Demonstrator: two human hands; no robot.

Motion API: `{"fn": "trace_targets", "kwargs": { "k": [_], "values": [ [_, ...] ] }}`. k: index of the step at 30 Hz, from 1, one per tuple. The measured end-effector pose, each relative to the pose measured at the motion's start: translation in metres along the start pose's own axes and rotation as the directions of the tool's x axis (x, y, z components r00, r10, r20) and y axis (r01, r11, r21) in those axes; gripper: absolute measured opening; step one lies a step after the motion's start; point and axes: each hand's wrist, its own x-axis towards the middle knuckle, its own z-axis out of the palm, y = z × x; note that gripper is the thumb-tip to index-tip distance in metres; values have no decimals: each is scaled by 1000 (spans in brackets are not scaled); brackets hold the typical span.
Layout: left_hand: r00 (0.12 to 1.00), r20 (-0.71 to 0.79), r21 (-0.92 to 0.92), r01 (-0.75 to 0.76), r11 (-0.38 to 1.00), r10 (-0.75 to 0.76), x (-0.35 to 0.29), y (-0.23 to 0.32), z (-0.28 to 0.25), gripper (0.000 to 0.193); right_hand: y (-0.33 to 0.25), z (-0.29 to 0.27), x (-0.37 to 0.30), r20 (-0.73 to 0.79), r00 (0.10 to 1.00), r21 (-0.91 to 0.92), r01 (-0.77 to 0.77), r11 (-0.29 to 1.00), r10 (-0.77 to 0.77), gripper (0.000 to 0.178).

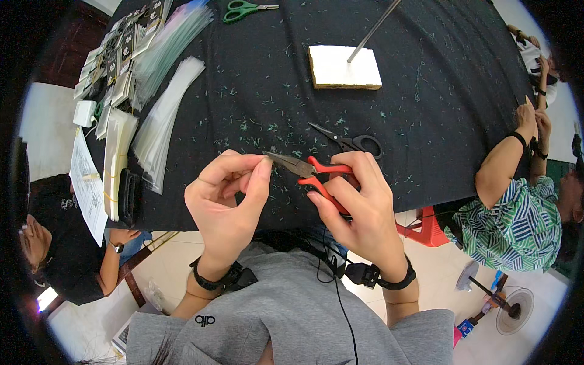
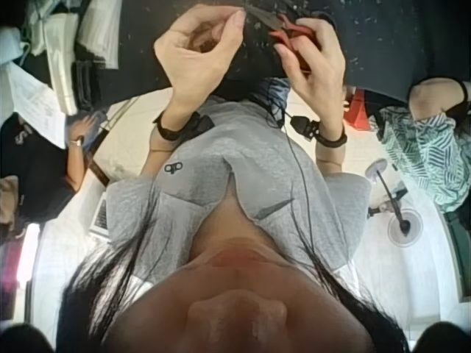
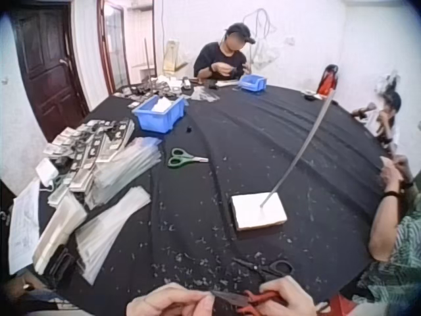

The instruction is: The person ties a fishing line to a hook by hand, tightens the knot with pliers, and trims the excess with scissors. They then slide a plastic sleeve over a metal rod and place the finished hook assembly inside.

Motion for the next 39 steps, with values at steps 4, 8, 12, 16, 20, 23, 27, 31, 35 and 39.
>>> {"fn": "trace_targets", "kwargs": {
  "k": [4, 8, 12, 16, 20, 23, 27, 31, 35, 39],
  "values": [
    [1000, -10, -20, 8, 1000, -8, 1, 1, 2, 11, -2, 0, -2, -8, 1000, -24, -31, 999, 30, 18],
    [998, -7, 12, 57, 998, -57, 2, -7, -4, 10, 8, -6, -6, -65, 991, 17, -115, 993, 116, 16],
    [984, 7, -61, 180, 982, -180, 5, -3, -10, 11, 43, -18, -13, -402, 902, -300, -293, 908, 158, 16],
    [970, 41, -76, 243, 967, -241, 6, -1, -13, 12, 89, -23, -30, -464, 873, -456, -380, 805, 149, 24],
    [974, 55, -71, 225, 972, -221, 4, -2, -12, 12, 100, -21, -32, -530, 804, -334, -491, 805, 270, 38],
    [973, 58, -66, 228, 971, -224, 3, -2, -12, 12, 106, -22, -35, -443, 878, -529, -419, 738, 181, 38],
    [974, 64, -69, 223, 972, -219, 3, -2, -14, 11, 92, -19, -27, -464, 874, -627, -438, 645, 143, 34],
    [970, 81, -43, 231, 972, -227, 3, -4, -14, 10, 66, -11, -19, -278, 959, -474, -187, 860, 55, 31],
    [972, 117, -5, 205, 979, -203, 1, -7, -15, 9, 52, 4, -14, -140, 978, -519, -205, 830, 155, 29],
    [978, 169, 23, 118, 993, -120, 0, -10, -16, 9, 56, 9, -14, -146, 973, -502, -227, 834, 177, 25]
  ]
}}
